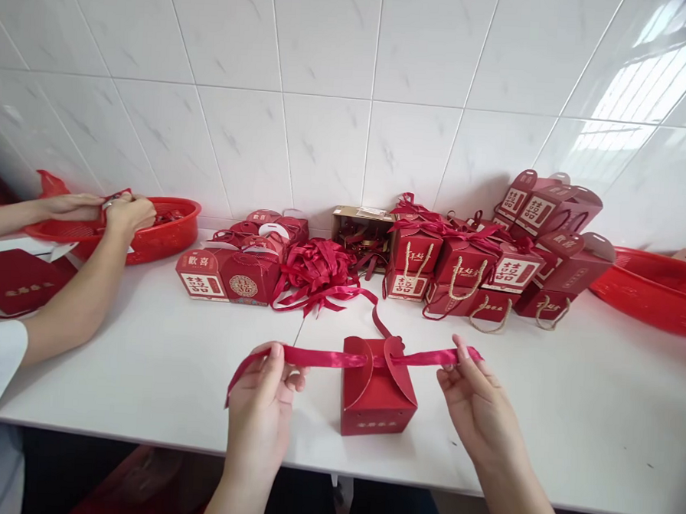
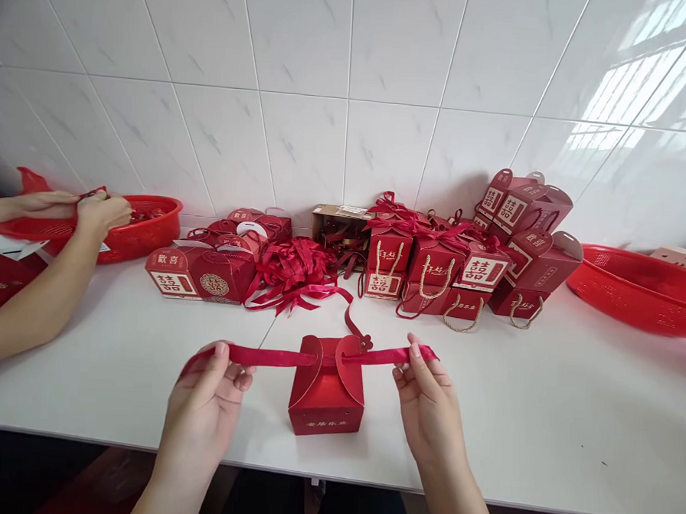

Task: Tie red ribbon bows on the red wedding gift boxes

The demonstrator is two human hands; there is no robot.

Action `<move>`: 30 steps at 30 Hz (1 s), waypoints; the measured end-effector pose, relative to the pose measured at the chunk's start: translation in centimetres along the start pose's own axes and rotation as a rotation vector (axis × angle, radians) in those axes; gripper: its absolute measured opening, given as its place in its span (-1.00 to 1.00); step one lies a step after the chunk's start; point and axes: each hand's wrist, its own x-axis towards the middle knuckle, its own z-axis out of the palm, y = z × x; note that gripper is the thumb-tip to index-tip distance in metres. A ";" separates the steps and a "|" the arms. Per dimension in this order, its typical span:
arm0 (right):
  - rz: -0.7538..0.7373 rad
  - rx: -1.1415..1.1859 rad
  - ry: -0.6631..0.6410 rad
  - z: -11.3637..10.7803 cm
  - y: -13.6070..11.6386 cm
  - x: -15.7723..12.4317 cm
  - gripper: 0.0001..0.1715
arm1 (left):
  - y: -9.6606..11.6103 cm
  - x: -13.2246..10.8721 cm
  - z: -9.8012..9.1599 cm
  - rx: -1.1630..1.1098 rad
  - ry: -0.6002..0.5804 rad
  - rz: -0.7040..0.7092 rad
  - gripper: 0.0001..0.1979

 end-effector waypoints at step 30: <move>-0.539 -0.525 -0.592 13.1 -6.5 -2.1 -0.69 | 8.0 1.0 10.9 0.284 -0.682 0.354 -0.80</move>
